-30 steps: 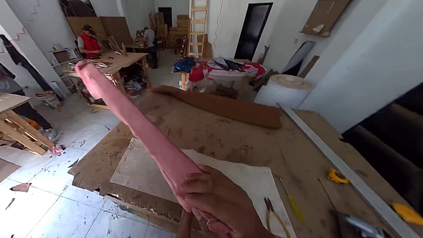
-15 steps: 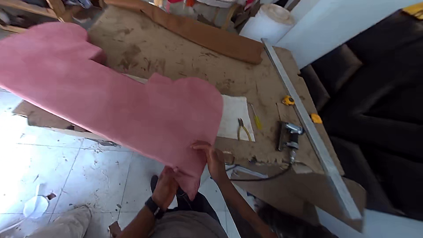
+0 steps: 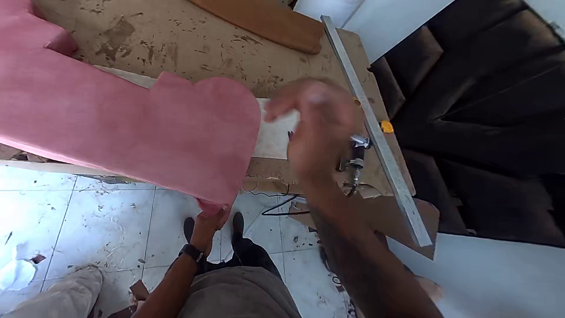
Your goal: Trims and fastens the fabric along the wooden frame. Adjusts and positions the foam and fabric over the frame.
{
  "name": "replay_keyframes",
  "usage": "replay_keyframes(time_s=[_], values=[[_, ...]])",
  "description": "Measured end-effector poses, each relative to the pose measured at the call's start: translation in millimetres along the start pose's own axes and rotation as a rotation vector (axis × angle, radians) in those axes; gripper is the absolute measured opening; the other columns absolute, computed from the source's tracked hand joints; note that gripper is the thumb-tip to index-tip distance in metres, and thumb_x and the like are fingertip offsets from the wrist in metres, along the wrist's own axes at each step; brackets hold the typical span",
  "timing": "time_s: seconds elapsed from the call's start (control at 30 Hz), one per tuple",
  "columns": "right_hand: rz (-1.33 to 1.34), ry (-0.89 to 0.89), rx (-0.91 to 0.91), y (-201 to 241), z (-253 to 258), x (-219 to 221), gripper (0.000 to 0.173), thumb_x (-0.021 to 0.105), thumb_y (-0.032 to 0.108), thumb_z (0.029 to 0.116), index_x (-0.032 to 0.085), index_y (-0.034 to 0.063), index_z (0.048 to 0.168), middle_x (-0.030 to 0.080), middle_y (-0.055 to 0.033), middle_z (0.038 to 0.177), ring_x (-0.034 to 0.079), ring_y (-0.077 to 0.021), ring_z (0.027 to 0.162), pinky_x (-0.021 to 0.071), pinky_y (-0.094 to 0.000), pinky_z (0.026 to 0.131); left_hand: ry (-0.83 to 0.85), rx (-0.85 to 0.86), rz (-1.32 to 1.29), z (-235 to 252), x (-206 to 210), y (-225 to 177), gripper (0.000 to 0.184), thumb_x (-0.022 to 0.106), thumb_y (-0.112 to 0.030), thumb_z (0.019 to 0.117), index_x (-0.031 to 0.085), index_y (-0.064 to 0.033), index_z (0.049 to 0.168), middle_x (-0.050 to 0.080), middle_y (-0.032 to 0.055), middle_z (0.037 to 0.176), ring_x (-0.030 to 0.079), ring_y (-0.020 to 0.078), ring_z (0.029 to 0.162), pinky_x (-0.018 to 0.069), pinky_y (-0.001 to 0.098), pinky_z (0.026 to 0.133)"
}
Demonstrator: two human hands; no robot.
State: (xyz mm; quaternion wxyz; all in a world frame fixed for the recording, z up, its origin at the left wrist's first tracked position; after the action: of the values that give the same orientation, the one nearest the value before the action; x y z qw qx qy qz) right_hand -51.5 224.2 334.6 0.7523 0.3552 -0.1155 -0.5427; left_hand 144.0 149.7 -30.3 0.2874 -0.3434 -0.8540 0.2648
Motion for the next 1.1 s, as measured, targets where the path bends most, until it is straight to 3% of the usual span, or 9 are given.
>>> replay_keyframes(time_s=[0.07, 0.13, 0.2, 0.27, 0.3, 0.4, 0.53, 0.83, 1.1], values=[[-0.006, 0.0, 0.205, -94.0, -9.0, 20.6, 0.035, 0.044, 0.015, 0.1084, 0.065, 0.0001, 0.085, 0.069, -0.0087, 0.077, 0.067, -0.0189, 0.07, 0.06, -0.0397, 0.066, -0.093, 0.108, 0.109, 2.2, 11.6, 5.1, 0.049, 0.088, -0.031, 0.0812, 0.069, 0.0019, 0.112, 0.075, 0.0128, 0.1, 0.073, 0.022, 0.092, 0.0621, 0.0419, 0.084], [-0.169, 0.153, 0.397, -181.6, -32.3, 50.4, 0.033, 0.048, 0.024, 0.1076, 0.069, 0.0043, 0.092, 0.068, -0.0049, 0.081, 0.064, -0.0152, 0.072, 0.0557, -0.0378, 0.065, -0.222, 0.242, 0.214, 1.1, 15.0, 9.5, 0.042, 0.089, -0.035, 0.0792, 0.072, -0.0004, 0.094, 0.073, 0.0091, 0.081, 0.07, 0.0197, 0.074, 0.061, 0.0423, 0.072], [-0.332, 0.344, 0.441, -256.2, -55.0, 80.9, 0.034, 0.051, 0.034, 0.1059, 0.074, 0.008, 0.11, 0.072, -0.005, 0.106, 0.067, -0.0162, 0.103, 0.0569, -0.0409, 0.091, -0.249, 0.335, 0.333, -0.4, 16.8, 5.4, 0.039, 0.085, -0.043, 0.0824, 0.073, -0.0057, 0.088, 0.072, 0.0042, 0.075, 0.071, 0.0164, 0.07, 0.0621, 0.0405, 0.07], [-0.496, 0.461, 0.34, -314.2, -79.6, 106.4, 0.037, 0.051, 0.04, 0.1051, 0.071, 0.0136, 0.123, 0.066, -0.0007, 0.134, 0.053, -0.0165, 0.135, 0.0447, -0.0412, 0.113, -0.195, 0.369, 0.359, -4.6, 16.4, 2.1, 0.036, 0.079, -0.043, 0.0886, 0.074, -0.0074, 0.09, 0.073, 0.0042, 0.077, 0.072, 0.0165, 0.072, 0.0627, 0.0389, 0.072], [-0.592, 0.496, 0.305, -330.9, -91.9, 113.7, 0.041, 0.051, 0.044, 0.1044, 0.069, 0.0165, 0.128, 0.06, 0.0013, 0.143, 0.046, -0.0172, 0.142, 0.0394, -0.0433, 0.117, -0.165, 0.387, 0.323, -6.6, 16.5, 0.8, 0.032, 0.078, -0.038, 0.0907, 0.074, -0.0063, 0.091, 0.073, 0.0056, 0.078, 0.072, 0.0174, 0.072, 0.0623, 0.0383, 0.072], [-0.764, 0.557, 0.276, -342.1, -102.3, 120.0, 0.051, 0.045, 0.053, 0.1033, 0.06, 0.0225, 0.141, 0.046, 0.0007, 0.158, 0.035, -0.0188, 0.149, 0.0337, -0.0451, 0.119, -0.133, 0.495, 0.152, -12.2, 16.3, -6.5, 0.019, 0.076, -0.021, 0.0916, 0.074, -0.0021, 0.095, 0.076, 0.0102, 0.086, 0.075, 0.0198, 0.079, 0.0641, 0.0378, 0.075], [-0.898, 0.618, 0.29, -346.9, -102.8, 127.6, 0.057, 0.035, 0.055, 0.1058, 0.047, 0.0264, 0.154, 0.031, -0.0013, 0.167, 0.027, -0.0212, 0.154, 0.0306, -0.0459, 0.121, -0.139, 0.561, -0.039, -18.0, 15.8, 1.6, 0.014, 0.076, -0.015, 0.0898, 0.073, -0.0013, 0.091, 0.075, 0.0101, 0.083, 0.074, 0.0191, 0.076, 0.0636, 0.0366, 0.074], [-0.951, 0.632, 0.251, -349.0, -104.6, 131.6, 0.059, 0.032, 0.055, 0.1063, 0.046, 0.0252, 0.155, 0.031, -0.0028, 0.167, 0.029, -0.0223, 0.154, 0.0315, -0.0481, 0.12, 0.008, 0.621, -0.054, 32.1, -11.3, 52.6, 0.028, 0.083, -0.024, 0.0861, 0.073, -0.0041, 0.102, 0.077, 0.0072, 0.091, 0.076, 0.0179, 0.083, 0.0646, 0.038, 0.079], [-0.796, 0.518, 0.294, -351.2, -100.2, 125.7, 0.055, 0.043, 0.055, 0.1037, 0.058, 0.0222, 0.145, 0.043, -0.0003, 0.16, 0.037, -0.0177, 0.149, 0.0346, -0.0463, 0.118, 0.103, 0.642, 0.17, 64.0, -23.3, 58.5, 0.043, 0.086, -0.031, 0.0835, 0.068, -0.0066, 0.114, 0.077, 0.0025, 0.098, 0.075, 0.0145, 0.09, 0.0645, 0.0383, 0.085]])
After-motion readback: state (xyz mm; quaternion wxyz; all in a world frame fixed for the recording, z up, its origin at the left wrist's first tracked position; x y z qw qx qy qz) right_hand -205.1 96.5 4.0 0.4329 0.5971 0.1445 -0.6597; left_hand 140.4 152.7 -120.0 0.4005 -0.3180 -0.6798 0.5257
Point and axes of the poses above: each hand's wrist, its own z-axis towards the middle knuckle, its own x-axis out of the palm, y = z × x, the point moved 4 cm from there along z, towards the middle knuckle
